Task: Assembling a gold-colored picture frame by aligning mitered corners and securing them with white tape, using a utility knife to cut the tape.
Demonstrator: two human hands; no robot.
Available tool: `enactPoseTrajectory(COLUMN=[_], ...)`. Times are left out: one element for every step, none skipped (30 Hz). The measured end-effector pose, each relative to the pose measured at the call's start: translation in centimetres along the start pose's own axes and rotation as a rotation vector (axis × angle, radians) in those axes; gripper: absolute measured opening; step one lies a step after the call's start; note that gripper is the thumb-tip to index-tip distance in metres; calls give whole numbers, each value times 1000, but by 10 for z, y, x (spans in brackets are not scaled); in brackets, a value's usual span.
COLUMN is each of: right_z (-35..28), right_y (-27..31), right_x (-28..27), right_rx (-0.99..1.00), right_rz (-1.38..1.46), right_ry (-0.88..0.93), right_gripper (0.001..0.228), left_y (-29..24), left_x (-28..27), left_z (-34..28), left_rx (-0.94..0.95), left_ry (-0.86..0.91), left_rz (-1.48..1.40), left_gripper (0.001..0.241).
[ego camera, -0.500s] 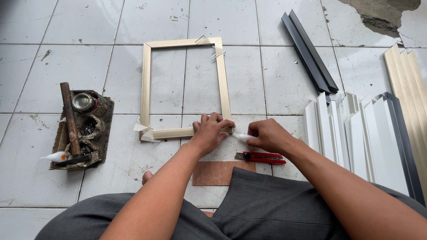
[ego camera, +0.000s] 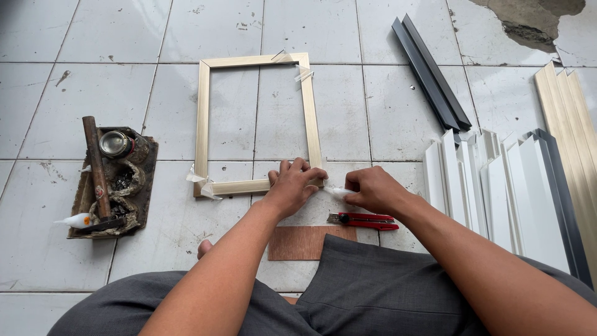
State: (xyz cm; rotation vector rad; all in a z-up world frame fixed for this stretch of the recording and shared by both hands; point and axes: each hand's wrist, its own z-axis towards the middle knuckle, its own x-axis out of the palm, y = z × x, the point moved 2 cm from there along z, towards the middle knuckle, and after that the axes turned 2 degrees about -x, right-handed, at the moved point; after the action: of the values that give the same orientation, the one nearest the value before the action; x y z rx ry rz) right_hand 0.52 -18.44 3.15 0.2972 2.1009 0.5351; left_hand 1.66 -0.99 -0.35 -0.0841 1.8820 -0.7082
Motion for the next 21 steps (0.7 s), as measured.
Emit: enactPoseTrajectory(right_z=[0, 0, 0, 0, 0, 1, 1, 1, 2, 2, 2, 2, 2, 2, 2, 1, 1, 0, 0, 0, 0], right_y=[0, 0, 0, 0, 0, 0, -1, -2, -2, -2, -2, -2, -2, -3, -3, -2, -1, 0, -1, -1, -2], right_x=[0, 0, 0, 0, 0, 0, 1, 1, 1, 1, 2, 2, 1, 1, 1, 1, 0, 0, 0, 0, 0], right_rx=[0, -4, -8, -8, -5, -3, -2, -5, -7, -8, -8, -9, -8, -9, -12, -12, -13, -14, -14, -13, -11], right_rz=[0, -11, -23, -23, -17, -11, -11, -13, -16, -17, -13, -9, -9, -12, -14, -14, -7, -1, -1, -6, -12], right_ry=[0, 1, 2, 3, 3, 4, 4, 2, -1, -2, -3, -5, -5, 0, 4, 4, 2, -1, -1, 3, 6], right_gripper=[20, 20, 19, 19, 19, 19, 19, 19, 20, 20, 19, 19, 19, 18, 17, 17, 17, 17, 17, 17, 17], left_y=[0, 0, 1, 1, 1, 1, 1, 1, 1, 1, 1, 1, 1, 1, 0, 0, 0, 0, 1, 1, 0], left_x=[0, 0, 0, 1, 1, 1, 1, 1, 0, 1, 1, 2, 1, 1, 1, 1, 0, 0, 0, 0, 1], left_z=[0, 0, 0, 0, 0, 0, 0, 0, 0, 0, 0, 1, 0, 0, 0, 0, 0, 0, 0, -1, 0], left_rx=[0, 2, 4, 4, 3, 2, 2, 4, 5, 6, 5, 5, 5, 7, 8, 8, 6, 4, 4, 8, 12], left_ry=[0, -4, -7, -7, -9, -12, -12, -12, -14, -14, -15, -16, -16, -12, -9, -10, -11, -13, -13, -15, -18], left_rz=[0, -2, -4, -4, -1, 2, 1, 1, 1, 1, -1, -4, -4, -1, 2, 2, -4, -10, -9, -7, -5], left_gripper=[26, 26, 26, 26, 26, 26, 26, 26, 27, 27, 27, 27, 27, 27, 27, 27, 27, 27, 27, 27, 27])
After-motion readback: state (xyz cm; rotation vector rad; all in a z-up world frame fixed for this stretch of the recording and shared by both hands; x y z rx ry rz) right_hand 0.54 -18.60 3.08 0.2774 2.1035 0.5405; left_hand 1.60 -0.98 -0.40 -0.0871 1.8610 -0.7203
